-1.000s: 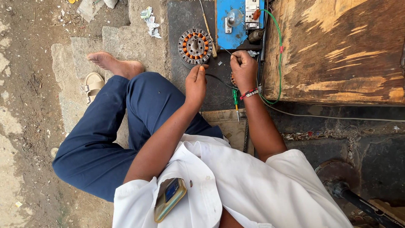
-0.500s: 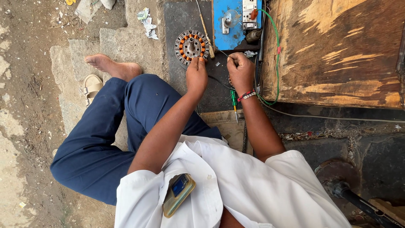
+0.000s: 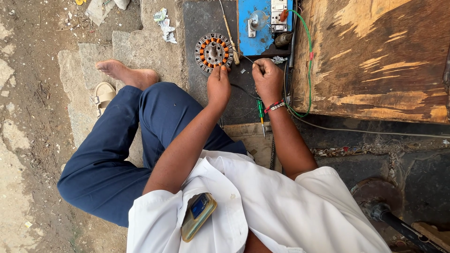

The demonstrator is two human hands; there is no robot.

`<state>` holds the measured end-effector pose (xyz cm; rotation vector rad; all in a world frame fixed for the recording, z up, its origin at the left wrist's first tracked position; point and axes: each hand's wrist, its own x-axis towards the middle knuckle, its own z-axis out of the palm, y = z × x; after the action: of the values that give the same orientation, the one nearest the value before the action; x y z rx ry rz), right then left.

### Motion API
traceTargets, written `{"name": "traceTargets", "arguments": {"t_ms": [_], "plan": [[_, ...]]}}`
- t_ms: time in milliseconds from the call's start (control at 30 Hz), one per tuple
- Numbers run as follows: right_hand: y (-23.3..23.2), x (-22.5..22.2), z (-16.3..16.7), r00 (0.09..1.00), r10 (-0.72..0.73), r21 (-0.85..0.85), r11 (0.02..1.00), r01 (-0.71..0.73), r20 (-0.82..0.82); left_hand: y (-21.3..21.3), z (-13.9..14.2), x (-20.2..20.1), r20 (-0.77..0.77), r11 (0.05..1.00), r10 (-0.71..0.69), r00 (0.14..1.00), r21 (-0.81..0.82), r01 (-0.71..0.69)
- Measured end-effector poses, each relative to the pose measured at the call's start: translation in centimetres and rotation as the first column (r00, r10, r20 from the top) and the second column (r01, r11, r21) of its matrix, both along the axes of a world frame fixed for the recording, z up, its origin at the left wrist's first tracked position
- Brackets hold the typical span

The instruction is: The person sits on the ground working on electric motor stators. They use a green-handled screwdriver on a motor stator, handle and position copper wires, connect wires to a small electrical testing device on the ground, and work on the motor windings before standing up at the end.

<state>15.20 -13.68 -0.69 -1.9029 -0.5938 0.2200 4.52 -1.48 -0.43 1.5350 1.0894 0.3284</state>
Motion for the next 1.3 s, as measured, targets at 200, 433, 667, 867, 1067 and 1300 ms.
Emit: {"name": "traceTargets", "arguments": {"t_ms": [200, 433, 667, 867, 1067, 1300], "plan": [[-0.04, -0.02, -0.21, 1.0, -0.002, 0.022, 1.0, 0.002, -0.002, 0.06, -0.02, -0.05, -0.003, 1.0, 0.009, 1.0, -0.011, -0.009], [0.03, 0.07, 0.03, 1.0, -0.006, 0.002, 1.0, 0.006, -0.016, -0.02, 0.17, -0.09, -0.027, 1.0, 0.003, 1.0, -0.006, -0.004], [-0.08, 0.2, -0.09, 1.0, -0.005, -0.049, 0.999, 0.006, 0.021, 0.05, 0.02, -0.08, -0.031, 1.0, 0.003, 1.0, -0.007, -0.003], [-0.28, 0.74, -0.2, 0.992, 0.01, -0.04, 0.999, -0.005, 0.124, 0.07, 0.09, -0.07, -0.04, 1.0, -0.005, 0.999, 0.0, 0.005], [-0.39, 0.66, -0.32, 0.995, -0.019, -0.057, 0.998, 0.025, 0.098, -0.06, 0.11, -0.17, -0.054, 1.0, -0.006, 0.999, -0.005, 0.006], [-0.54, 0.87, -0.66, 0.992, -0.021, -0.049, 0.998, 0.027, 0.121, -0.03, -0.11, -0.15, -0.062, 1.0, -0.001, 0.998, -0.025, -0.001]]}}
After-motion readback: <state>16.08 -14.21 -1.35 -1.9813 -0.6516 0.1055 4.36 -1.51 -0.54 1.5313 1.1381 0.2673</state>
